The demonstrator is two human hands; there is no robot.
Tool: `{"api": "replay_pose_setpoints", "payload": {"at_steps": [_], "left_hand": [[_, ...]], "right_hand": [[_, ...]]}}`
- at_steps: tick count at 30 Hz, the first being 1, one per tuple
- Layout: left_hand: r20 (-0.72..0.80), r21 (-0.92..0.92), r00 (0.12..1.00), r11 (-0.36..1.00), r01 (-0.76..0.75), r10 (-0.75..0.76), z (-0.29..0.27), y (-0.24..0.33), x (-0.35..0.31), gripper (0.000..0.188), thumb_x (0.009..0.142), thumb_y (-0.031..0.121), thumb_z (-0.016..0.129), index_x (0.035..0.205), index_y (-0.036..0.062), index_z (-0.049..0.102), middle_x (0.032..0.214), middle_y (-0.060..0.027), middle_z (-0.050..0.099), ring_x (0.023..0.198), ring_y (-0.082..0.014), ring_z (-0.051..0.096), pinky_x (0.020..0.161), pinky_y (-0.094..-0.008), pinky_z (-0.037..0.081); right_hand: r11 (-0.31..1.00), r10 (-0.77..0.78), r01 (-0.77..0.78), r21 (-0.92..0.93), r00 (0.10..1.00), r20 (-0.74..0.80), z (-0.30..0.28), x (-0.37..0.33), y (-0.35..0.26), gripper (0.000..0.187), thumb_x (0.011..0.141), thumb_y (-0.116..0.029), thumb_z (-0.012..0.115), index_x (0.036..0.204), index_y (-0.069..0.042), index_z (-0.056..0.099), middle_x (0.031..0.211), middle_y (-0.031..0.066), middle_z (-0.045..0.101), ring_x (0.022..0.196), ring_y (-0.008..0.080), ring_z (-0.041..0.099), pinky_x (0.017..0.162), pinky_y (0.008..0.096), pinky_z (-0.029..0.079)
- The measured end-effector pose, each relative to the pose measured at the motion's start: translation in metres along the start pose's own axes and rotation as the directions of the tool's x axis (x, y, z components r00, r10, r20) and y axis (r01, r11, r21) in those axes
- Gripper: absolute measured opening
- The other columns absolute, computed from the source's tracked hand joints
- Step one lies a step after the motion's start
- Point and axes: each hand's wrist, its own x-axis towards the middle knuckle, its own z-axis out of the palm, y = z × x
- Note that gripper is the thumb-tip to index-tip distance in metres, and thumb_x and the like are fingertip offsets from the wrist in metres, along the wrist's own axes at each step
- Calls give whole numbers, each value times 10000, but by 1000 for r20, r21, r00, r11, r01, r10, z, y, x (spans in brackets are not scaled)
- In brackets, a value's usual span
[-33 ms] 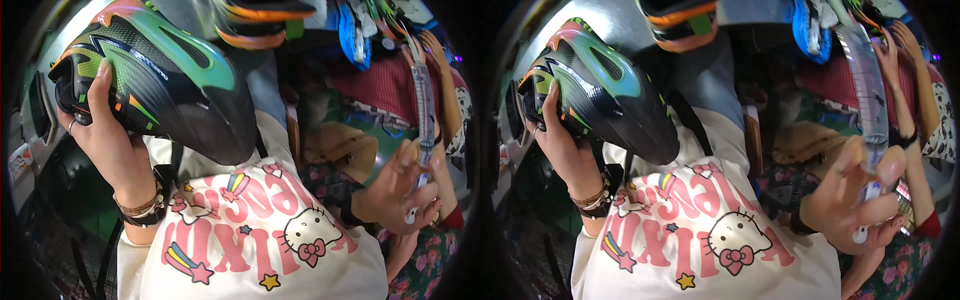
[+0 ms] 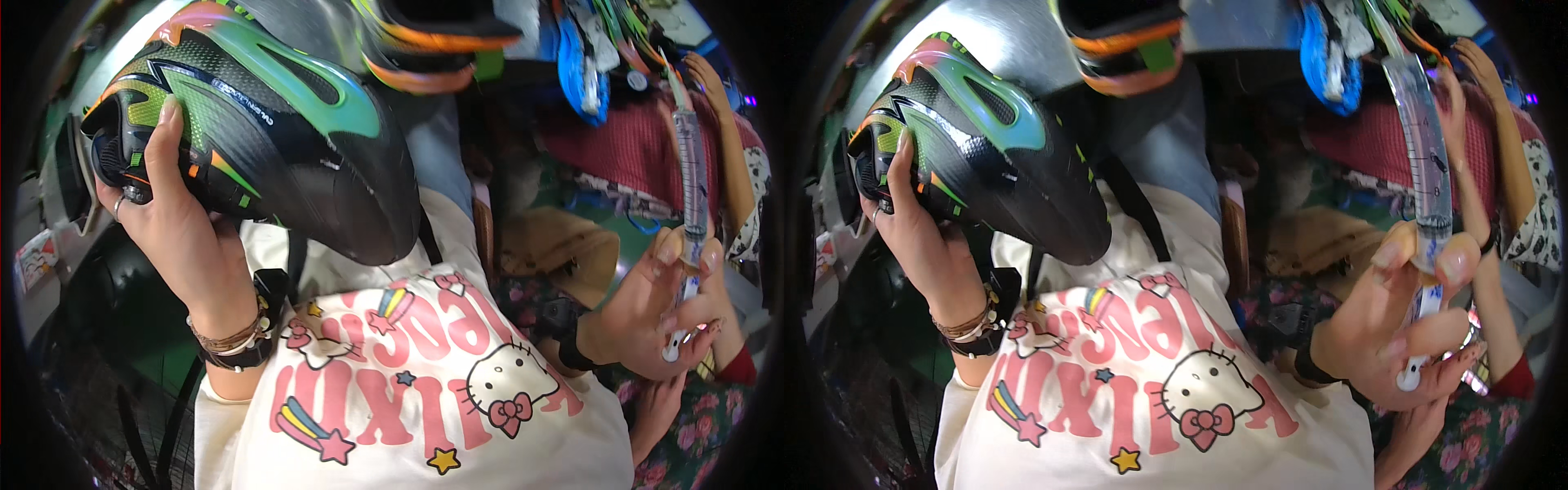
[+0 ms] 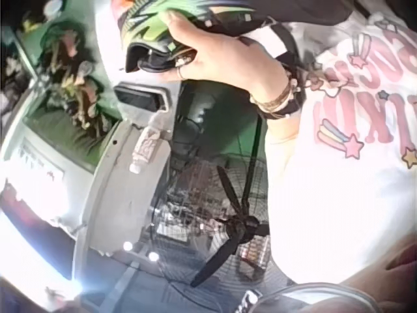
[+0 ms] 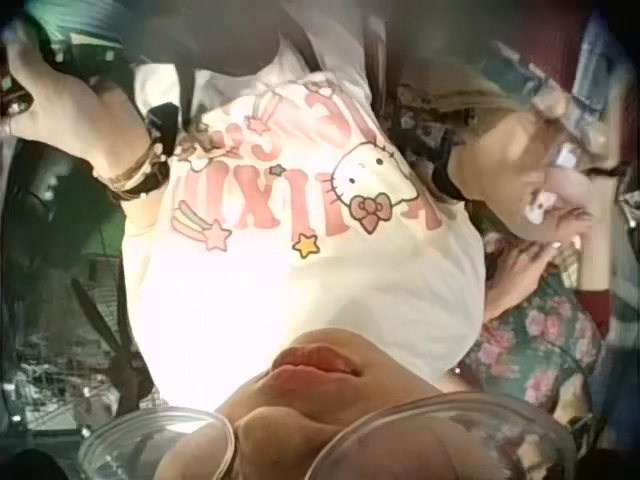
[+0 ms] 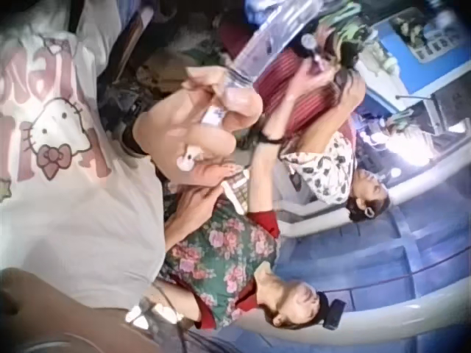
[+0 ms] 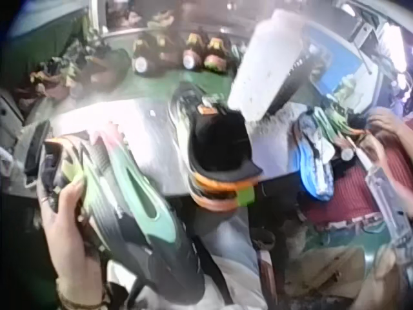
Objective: Use a syringe to apply adhesive or filler to the sole and heel of athletic shoes.
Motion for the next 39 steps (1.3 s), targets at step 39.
{"api": "replay_pose_setpoints", "payload": {"at_steps": [39], "left_hand": [[922, 374, 329, -258, -891, 204, -61, 69, 110, 528, 718, 455, 663, 1211, 265, 658, 1198, 6, 613, 1139, -265, 558, 1045, -521, 406]], "right_hand": [[156, 393, 462, -873, 782, 484, -20, 110, 102, 407, 843, -179, 689, 1220, -65, 585, 1233, 119, 528, 1119, 319, 521, 919, 424, 432]]}}
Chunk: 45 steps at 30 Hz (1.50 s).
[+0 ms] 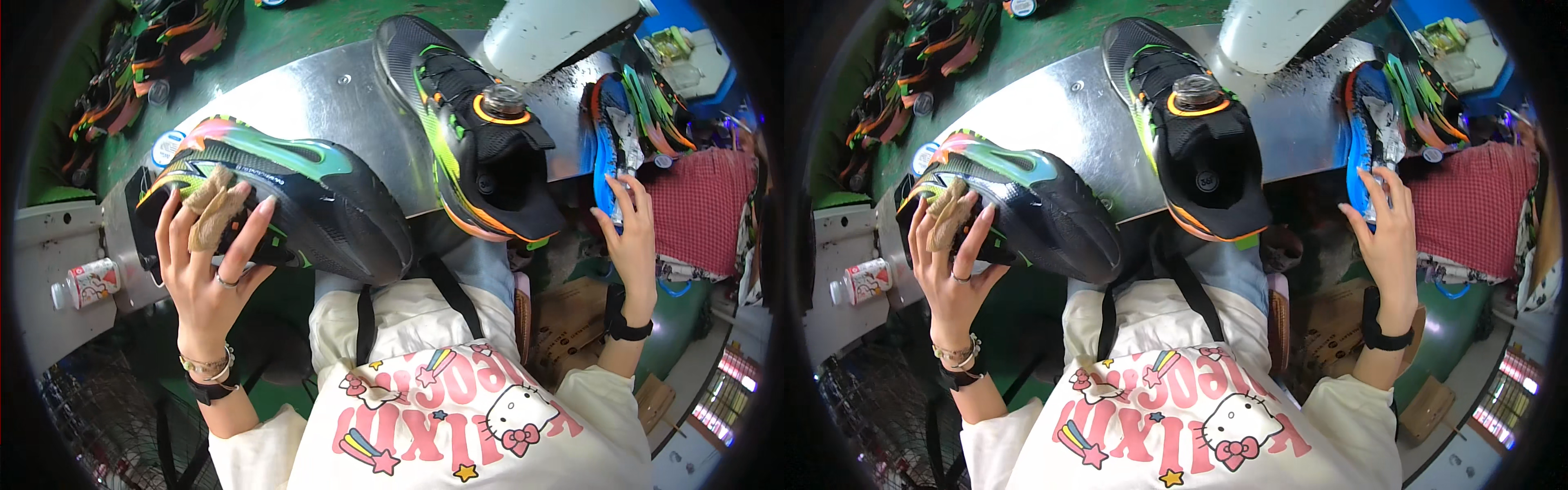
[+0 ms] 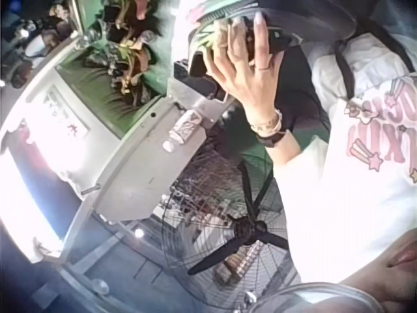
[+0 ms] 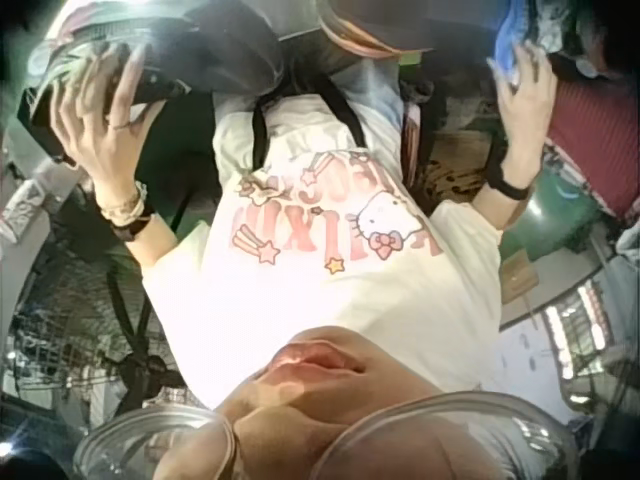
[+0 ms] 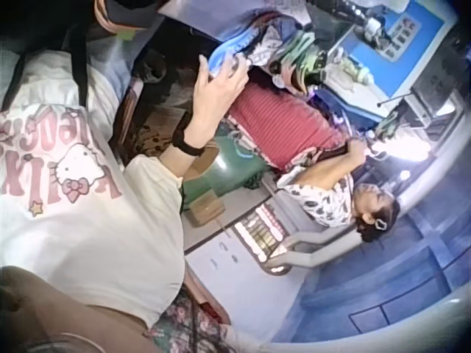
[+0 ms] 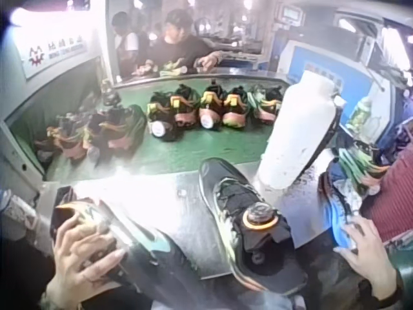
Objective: Use a syringe to apply adhesive or filler to the sole and heel of athletic shoes.
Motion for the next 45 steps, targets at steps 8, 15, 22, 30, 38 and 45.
{"api": "replay_pose_setpoints", "payload": {"at_steps": [8, 15, 22, 30, 38, 45], "left_hand": [[17, 165, 999, 986, 33, -36, 2, 20, 17, 595, 652, 257, 682, 1227, 398, 625, 1253, 34, 602, 1142, -216, 560, 1081, -531, 360], [42, 164, 988, 976, 142, -151, 14, 33, 14, 813, 458, 362, 746, 1253, 438, 595, 1316, 48, 571, 1228, -188, 516, 1159, -564, 220], [-56, 282, 998, 959, 27, -11, 22, 30, 21, 859, 429, 402, 770, 1239, 569, 539, 1242, 5, 576, 1220, -224, 523, 1153, -666, 141], [64, 284, 998, 959, 6, -25, 17, 29, 25, 846, 467, 404, 803, 1252, 563, 531, 1273, 6, 560, 1218, -217, 520, 1161, -617, 191], [30, 195, 999, 981, 18, -24, 19, 27, 23, 820, 478, 357, 825, 1241, 518, 569, 1251, -15, 570, 1221, -233, 522, 1164, -608, 184], [-56, 154, 998, 988, -15, 24, 21, 22, 18, 672, 565, 360, 752, 1217, 456, 620, 1234, -19, 579, 1203, -243, 532, 1151, -586, 205]], "right_hand": [[992, -46, 42, 122, 998, 30, -12, 1, 6, 209, 840, -71, 677, 1039, -11, 653, 1110, 100, 590, 1035, 275, 574, 884, 352, 461], [885, 188, -156, 439, 982, -29, -13, -1, 8, 255, 982, -147, 516, 906, 44, 667, 1033, 71, 636, 886, 172, 592, 781, 276, 454], [603, 553, -244, 760, 814, -177, -5, -13, 15, 598, 1055, -349, 325, 807, 73, 669, 1036, 113, 636, 806, 136, 547, 707, 254, 401], [536, 647, -206, 818, 723, -242, -29, -14, -29, 626, 1049, -381, 305, 736, 31, 658, 1033, 127, 613, 835, 167, 532, 692, 276, 380], [175, 106, 362, 916, 918, -383, -43, -11, -136, 623, 977, -590, 330, 643, -162, 634, 878, -13, 494, 810, 206, 441, 707, 282, 373], [173, -323, 260, 950, 926, -194, -26, 11, -176, 627, 1022, -503, 304, 666, -197, 719, 850, -18, 531, 749, 176, 392, 751, 287, 361]]}}
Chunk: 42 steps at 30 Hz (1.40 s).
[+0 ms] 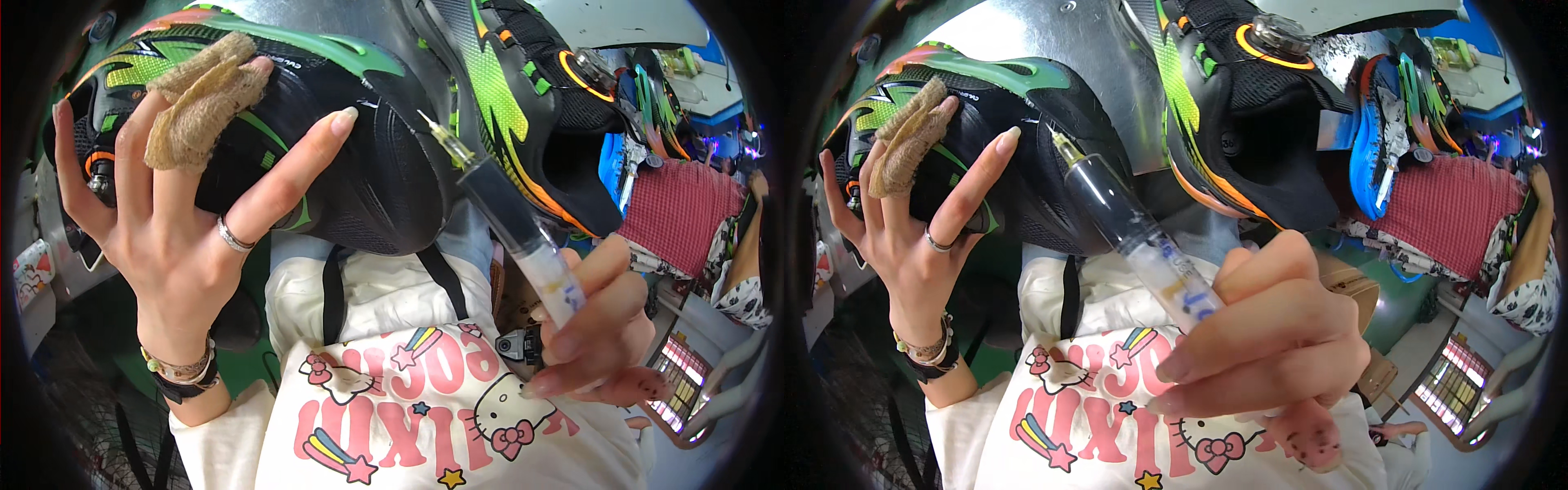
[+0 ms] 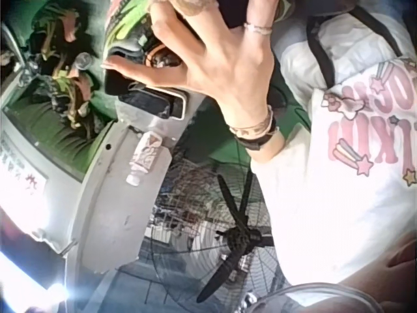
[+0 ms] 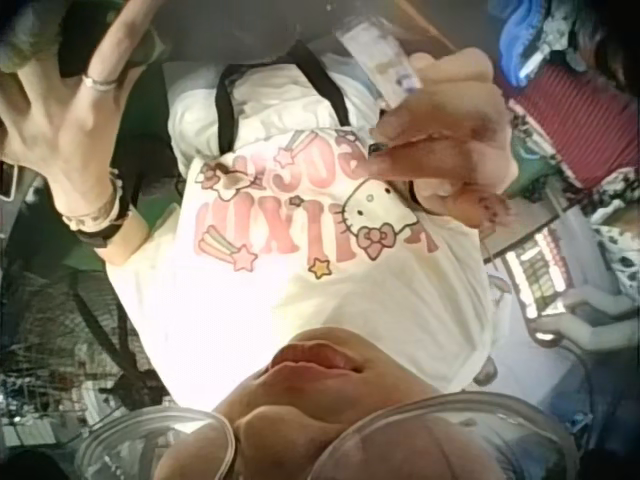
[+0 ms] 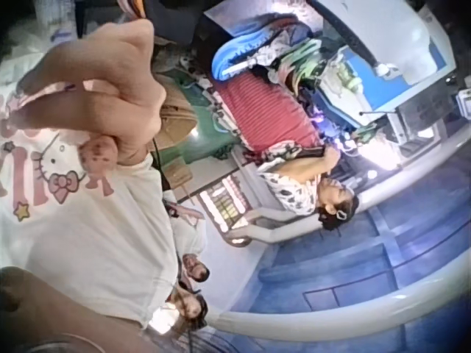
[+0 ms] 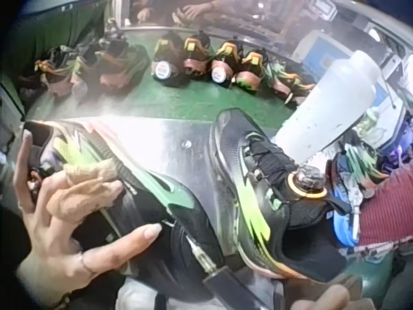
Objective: Use a syringe to apply adhesive or filler to the sole and heel of athletic shoes.
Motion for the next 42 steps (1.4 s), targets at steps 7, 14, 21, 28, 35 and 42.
{"api": "replay_pose_setpoints", "payload": {"at_steps": [7, 14, 21, 28, 35, 42], "left_hand": [[55, 53, 998, 998, -28, 25, 0, -7, -9, 488, 696, 356, 670, 1169, 475, 653, 1197, 27, 622, 1152, -180, 566, 1147, -485, 226], [64, 97, 998, 995, -27, 21, 1, -6, -14, 482, 720, 335, 691, 1178, 481, 647, 1202, 4, 619, 1113, -208, 588, 1121, -446, 241], [108, 90, 989, 990, -109, 99, -2, -7, -5, 569, 698, 250, 670, 1247, 396, 632, 1189, 30, 655, 1089, -193, 598, 959, -337, 329], [89, 26, 985, 988, -150, 147, 5, -19, -15, 687, 589, 164, 711, 1241, 370, 642, 1193, 2, 646, 1098, -214, 601, 920, -332, 392], [83, -18, 984, 987, -160, 161, 11, -27, -26, 739, 515, 89, 753, 1221, 287, 654, 1171, -59, 642, 1098, -296, 606, 906, -391, 507], [100, -36, 982, 987, -158, 161, 11, -28, -26, 743, 479, 78, 782, 1196, 230, 660, 1179, -88, 639, 1104, -324, 603, 944, -416, 517]], "right_hand": [[1000, 5, -1, -22, 984, 178, -9, 13, 13, 621, 1041, -448, 281, 712, -171, 730, 916, 6, 547, 814, 169, 394, 764, 285, 370], [999, 33, -35, 9, 980, 198, -7, 20, 22, 647, 1039, -455, 258, 701, -167, 727, 899, 18, 561, 786, 167, 400, 786, 290, 375], [995, 90, -73, -70, 957, 276, -19, 21, 12, 629, 1038, -435, 272, 686, -180, 727, 888, 17, 566, 771, 162, 388, 763, 295, 375], [993, 115, -110, -37, 970, 213, -18, 7, 12, 630, 1031, -425, 293, 673, -154, 736, 852, 32, 578, 788, 174, 391, 737, 306, 382], [989, 147, -143, -34, 967, 208, -22, 3, 7, 653, 1023, -441, 300, 642, -135, 735, 860, 40, 591, 791, 187, 401, 715, 320, 372], [978, 209, -204, -46, 962, 178, -22, -4, -2, 639, 1020, -451, 315, 648, -149, 737, 841, 24, 574, 783, 183, 388, 718, 333, 361]]}}
